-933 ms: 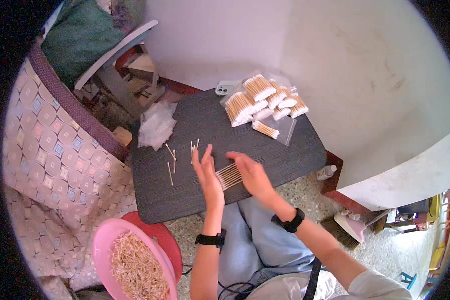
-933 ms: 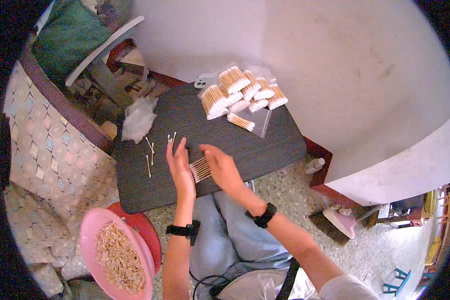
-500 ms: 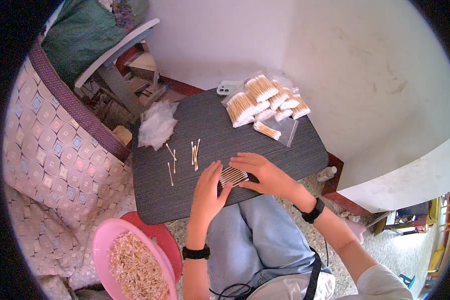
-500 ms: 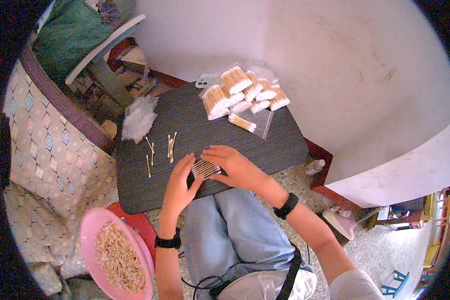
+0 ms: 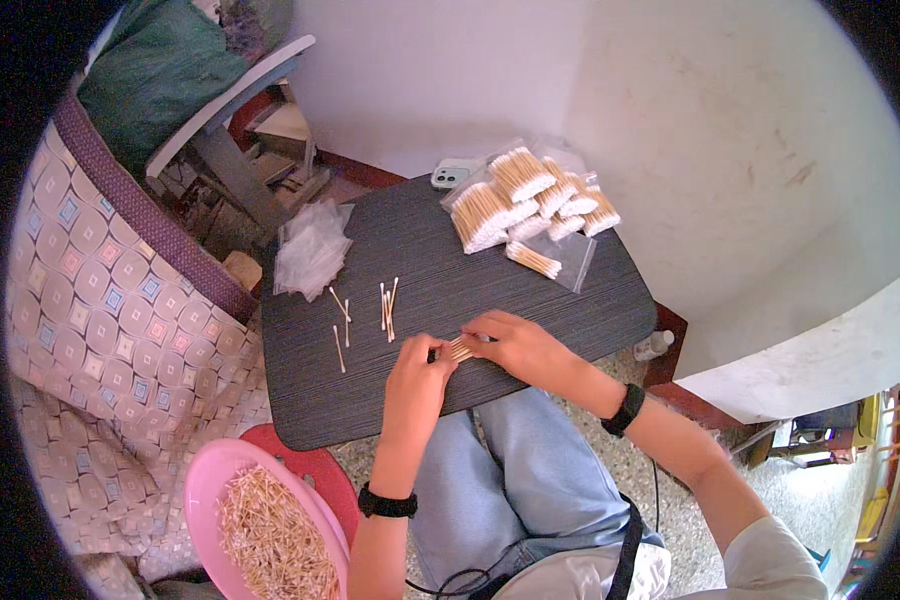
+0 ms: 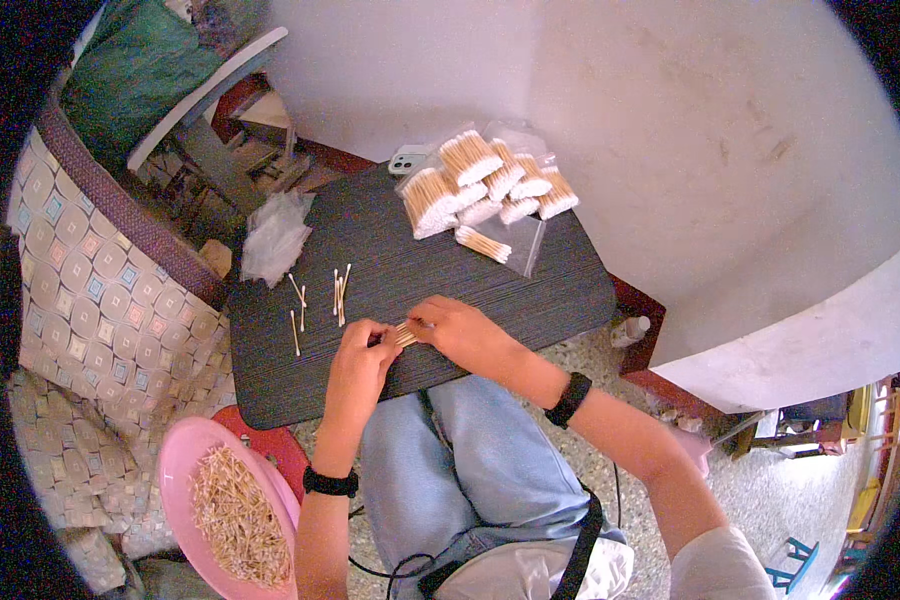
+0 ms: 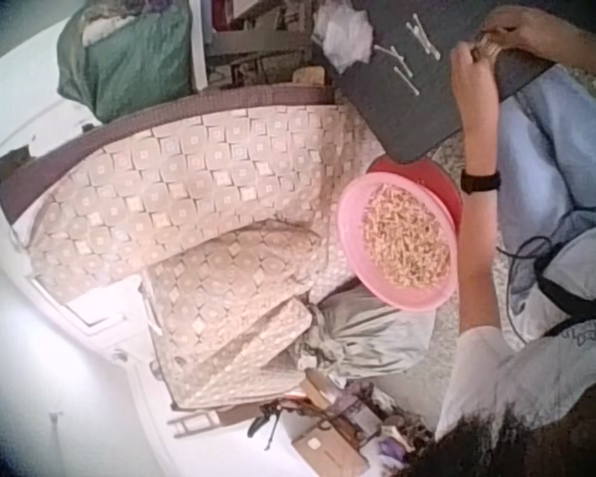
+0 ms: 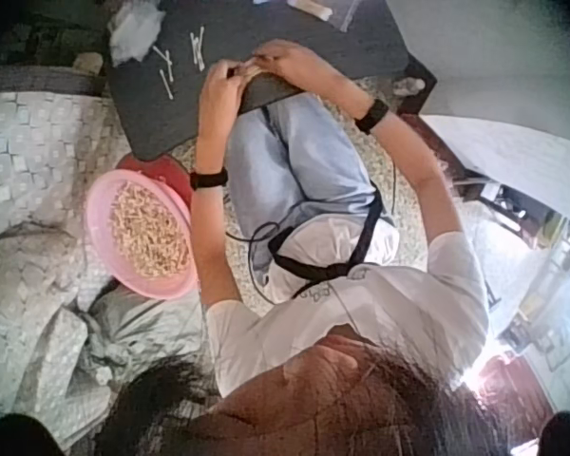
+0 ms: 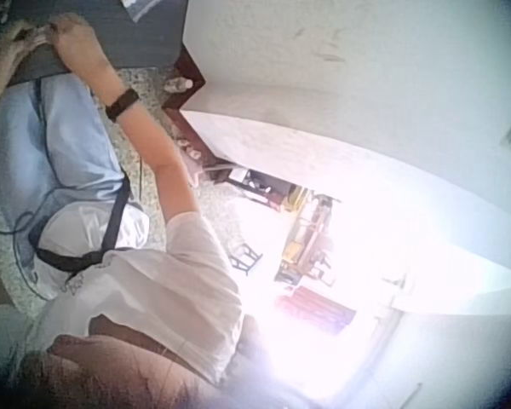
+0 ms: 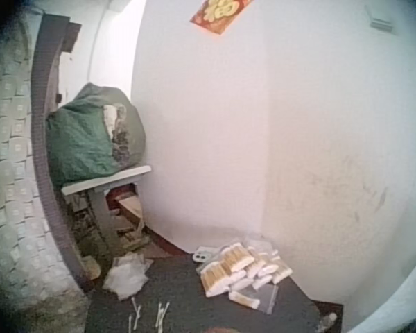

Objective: The person gathers cotton swabs from a table, aligns them into a bundle by hand, and slides them into a small plastic bag. The person then repeats the process, gathering and aligning more cotton swabs on the table.

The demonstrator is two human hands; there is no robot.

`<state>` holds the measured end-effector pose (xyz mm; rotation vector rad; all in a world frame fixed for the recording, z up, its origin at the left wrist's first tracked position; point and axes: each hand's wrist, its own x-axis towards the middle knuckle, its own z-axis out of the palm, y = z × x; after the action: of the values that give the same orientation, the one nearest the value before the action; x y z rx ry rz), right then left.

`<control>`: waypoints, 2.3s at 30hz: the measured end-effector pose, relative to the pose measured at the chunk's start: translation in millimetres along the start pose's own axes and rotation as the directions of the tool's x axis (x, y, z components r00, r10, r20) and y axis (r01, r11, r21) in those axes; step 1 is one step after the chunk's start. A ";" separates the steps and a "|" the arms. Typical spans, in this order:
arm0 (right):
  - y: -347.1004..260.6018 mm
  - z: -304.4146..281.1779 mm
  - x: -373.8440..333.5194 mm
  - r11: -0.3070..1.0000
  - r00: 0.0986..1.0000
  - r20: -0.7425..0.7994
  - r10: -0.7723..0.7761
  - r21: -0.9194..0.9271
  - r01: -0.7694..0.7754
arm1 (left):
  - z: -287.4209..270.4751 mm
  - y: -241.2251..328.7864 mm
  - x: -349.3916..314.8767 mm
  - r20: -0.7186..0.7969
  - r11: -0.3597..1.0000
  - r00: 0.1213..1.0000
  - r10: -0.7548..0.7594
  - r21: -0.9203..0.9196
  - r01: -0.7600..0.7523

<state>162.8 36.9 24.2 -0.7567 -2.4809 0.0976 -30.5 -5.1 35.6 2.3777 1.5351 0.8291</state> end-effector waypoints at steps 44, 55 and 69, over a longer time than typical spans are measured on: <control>0.8 10.1 5.7 0.967 0.975 -0.157 -0.160 -0.222 0.123 | 10.5 -7.1 19.5 0.249 0.885 0.959 0.134 0.405 -0.228; -17.3 -47.2 -8.9 0.976 0.991 0.106 0.085 0.190 -0.104 | -29.8 26.3 2.3 0.231 0.950 0.973 0.020 -0.309 0.054; -44.8 -73.4 -33.1 0.483 0.841 0.174 0.512 0.751 -0.450 | -24.2 55.1 -10.8 0.299 0.367 0.897 -0.324 -0.834 0.411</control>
<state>201.5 -24.7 80.7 -0.9870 -1.7613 1.2464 -4.2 -42.4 76.3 1.1916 1.0711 1.0379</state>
